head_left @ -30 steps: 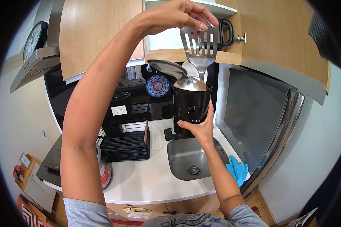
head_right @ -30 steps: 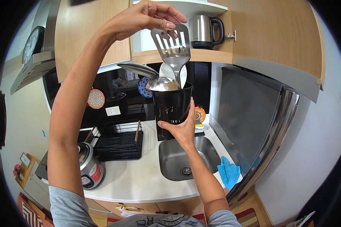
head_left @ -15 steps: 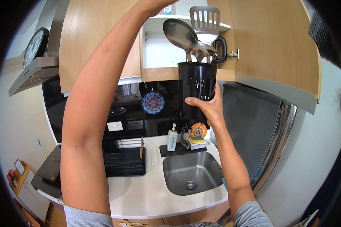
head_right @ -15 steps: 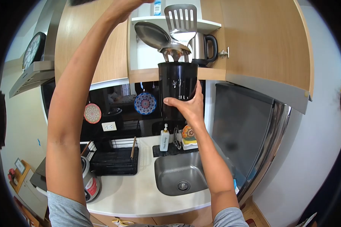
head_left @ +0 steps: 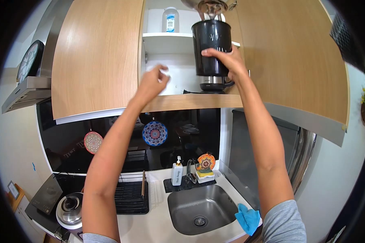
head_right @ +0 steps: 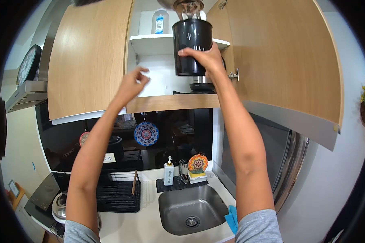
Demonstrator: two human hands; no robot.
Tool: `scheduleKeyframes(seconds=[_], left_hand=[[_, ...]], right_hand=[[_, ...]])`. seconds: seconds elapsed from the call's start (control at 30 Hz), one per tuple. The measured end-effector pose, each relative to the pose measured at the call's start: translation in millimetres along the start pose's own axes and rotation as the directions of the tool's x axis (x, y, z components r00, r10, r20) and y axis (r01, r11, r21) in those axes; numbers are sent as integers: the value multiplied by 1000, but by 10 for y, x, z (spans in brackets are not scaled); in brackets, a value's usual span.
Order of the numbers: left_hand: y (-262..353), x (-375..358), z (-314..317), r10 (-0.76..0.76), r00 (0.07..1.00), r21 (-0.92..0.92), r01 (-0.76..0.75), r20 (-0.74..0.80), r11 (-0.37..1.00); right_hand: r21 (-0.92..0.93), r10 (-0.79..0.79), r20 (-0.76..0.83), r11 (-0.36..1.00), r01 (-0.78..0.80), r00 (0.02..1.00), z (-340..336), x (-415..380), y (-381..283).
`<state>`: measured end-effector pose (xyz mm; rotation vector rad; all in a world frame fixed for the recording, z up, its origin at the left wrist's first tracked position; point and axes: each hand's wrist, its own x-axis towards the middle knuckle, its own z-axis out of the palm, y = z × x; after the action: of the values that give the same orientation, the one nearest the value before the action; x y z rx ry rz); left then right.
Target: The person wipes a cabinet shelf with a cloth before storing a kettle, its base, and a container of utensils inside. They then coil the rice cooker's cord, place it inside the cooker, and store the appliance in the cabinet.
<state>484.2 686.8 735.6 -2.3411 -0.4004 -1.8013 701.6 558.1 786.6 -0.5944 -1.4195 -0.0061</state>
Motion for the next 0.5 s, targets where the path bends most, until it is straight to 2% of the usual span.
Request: scheduleKeyframes(seconds=[0.13, 0.2, 0.23, 0.27, 0.33, 0.4, 0.47, 0.5], left_hand=[[-382, -281, 587, 53, 963, 258, -123, 263, 958], [-404, -376, 742, 104, 911, 409, -278, 398, 869], [-489, -464, 873, 197, 938, 473, -316, 285, 822], [-476, -498, 915, 197, 939, 473, -315, 282, 823], [-410, -512, 972, 141, 969, 518, -229, 203, 824], [-359, -530, 1031, 153, 975, 562, -219, 164, 798], [-314, -527, 1078, 83, 989, 607, -139, 120, 783], [-314, -528, 1093, 76, 991, 573, -124, 107, 811]], right_hand=[[-72, -25, 10, 997, 25, 1000, -39, 634, -53], [-103, -36, -22, 994, 34, 999, -50, 967, -103], [-131, -37, -54, 991, 30, 998, -56, 1111, -111], [-133, -39, -52, 991, 32, 998, -62, 1254, -126], [-110, -35, -82, 994, 25, 996, -69, 1485, -196], [-103, -32, -55, 994, 27, 998, -83, 1625, -254], [-114, -18, -47, 993, 13, 999, -109, 1840, -247], [-121, -27, -56, 992, 20, 998, -143, 2021, -161]])
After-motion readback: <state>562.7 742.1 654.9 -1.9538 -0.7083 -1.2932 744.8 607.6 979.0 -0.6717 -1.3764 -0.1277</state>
